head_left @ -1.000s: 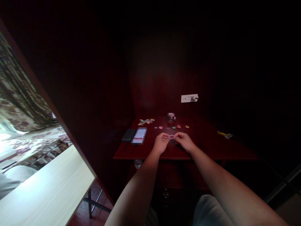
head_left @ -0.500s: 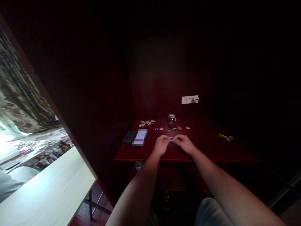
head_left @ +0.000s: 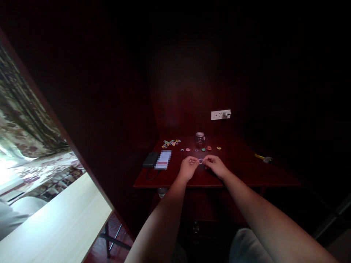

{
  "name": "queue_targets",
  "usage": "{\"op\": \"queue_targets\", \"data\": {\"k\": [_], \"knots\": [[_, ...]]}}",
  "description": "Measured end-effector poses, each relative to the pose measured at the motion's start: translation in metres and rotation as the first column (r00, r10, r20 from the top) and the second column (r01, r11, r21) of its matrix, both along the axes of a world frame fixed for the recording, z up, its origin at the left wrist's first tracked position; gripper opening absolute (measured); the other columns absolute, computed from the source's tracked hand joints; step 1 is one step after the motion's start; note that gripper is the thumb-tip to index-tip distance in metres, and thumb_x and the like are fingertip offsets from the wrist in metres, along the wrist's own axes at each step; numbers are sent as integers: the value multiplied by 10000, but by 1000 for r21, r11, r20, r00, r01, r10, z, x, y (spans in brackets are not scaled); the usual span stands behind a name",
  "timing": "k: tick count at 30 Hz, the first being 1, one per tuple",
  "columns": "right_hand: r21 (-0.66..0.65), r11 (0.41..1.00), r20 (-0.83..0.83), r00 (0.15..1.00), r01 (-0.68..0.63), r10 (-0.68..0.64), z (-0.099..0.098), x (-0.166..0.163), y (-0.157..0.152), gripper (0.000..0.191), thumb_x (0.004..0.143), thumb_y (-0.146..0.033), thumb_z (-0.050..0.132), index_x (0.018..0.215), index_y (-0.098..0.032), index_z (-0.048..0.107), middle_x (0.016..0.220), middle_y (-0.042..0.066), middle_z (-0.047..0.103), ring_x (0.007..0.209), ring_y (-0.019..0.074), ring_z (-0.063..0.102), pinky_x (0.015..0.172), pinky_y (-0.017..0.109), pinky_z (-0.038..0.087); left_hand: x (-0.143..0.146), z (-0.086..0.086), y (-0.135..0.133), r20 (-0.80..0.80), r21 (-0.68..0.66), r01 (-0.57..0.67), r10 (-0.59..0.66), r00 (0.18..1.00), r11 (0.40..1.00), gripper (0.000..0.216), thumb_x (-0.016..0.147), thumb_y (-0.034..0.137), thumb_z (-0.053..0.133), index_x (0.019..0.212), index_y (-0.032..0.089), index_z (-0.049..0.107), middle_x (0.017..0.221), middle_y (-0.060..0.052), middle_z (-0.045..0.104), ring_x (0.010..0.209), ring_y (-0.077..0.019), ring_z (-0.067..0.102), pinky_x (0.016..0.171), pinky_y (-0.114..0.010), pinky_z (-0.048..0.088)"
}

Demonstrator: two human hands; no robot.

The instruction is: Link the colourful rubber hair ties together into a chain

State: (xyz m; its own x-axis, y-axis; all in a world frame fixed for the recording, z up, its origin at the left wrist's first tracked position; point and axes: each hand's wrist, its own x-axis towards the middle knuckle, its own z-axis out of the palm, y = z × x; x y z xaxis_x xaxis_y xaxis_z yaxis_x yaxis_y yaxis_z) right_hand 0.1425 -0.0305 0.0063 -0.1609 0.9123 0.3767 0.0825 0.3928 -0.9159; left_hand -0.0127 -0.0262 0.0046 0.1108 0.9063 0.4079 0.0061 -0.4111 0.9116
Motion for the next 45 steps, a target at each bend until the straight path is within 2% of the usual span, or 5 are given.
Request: {"op": "queue_targets", "data": {"k": [11,23,34,40,45], "knots": [[-41,999,-42,999,5,-6,3,0,0,213,705,-348,590,638,-151,547,517,-29,523,449,82,452,467,211,329,1,-2,3,-14,-29,73,-73,997,997,203,653,247,661,798,106,641,754,-92,666,689,-145,611,683,-269,471],[-49,998,-28,999,-35,34,8,-3,-3,227,699,-369,582,638,-151,561,570,-18,542,464,81,454,479,215,335,-1,3,-4,-116,-2,33,-33,993,999,177,650,285,647,719,124,664,703,-68,665,649,-147,594,643,-259,454],[-50,999,-12,1000,9,-10,3,-3,0,258,734,-393,552,636,-155,527,479,-38,501,432,76,418,454,203,295,0,2,-4,-170,-14,34,-36,985,999,157,670,266,626,724,123,658,686,-59,657,616,-130,576,609,-242,440],[-73,993,15,995,-94,96,7,-4,-2,287,738,-417,547,635,-149,542,550,-17,541,456,78,451,476,207,333,0,-2,0,-98,-1,52,-52,994,999,146,689,249,615,748,117,636,731,-78,669,672,-146,610,663,-262,469],[-45,998,43,998,-38,40,4,-4,0,284,725,-420,560,621,-157,533,552,-14,558,453,84,460,477,212,343,0,0,-1,-42,-9,52,-52,998,999,132,683,226,624,755,115,625,734,-81,668,678,-144,616,676,-267,476]]}}
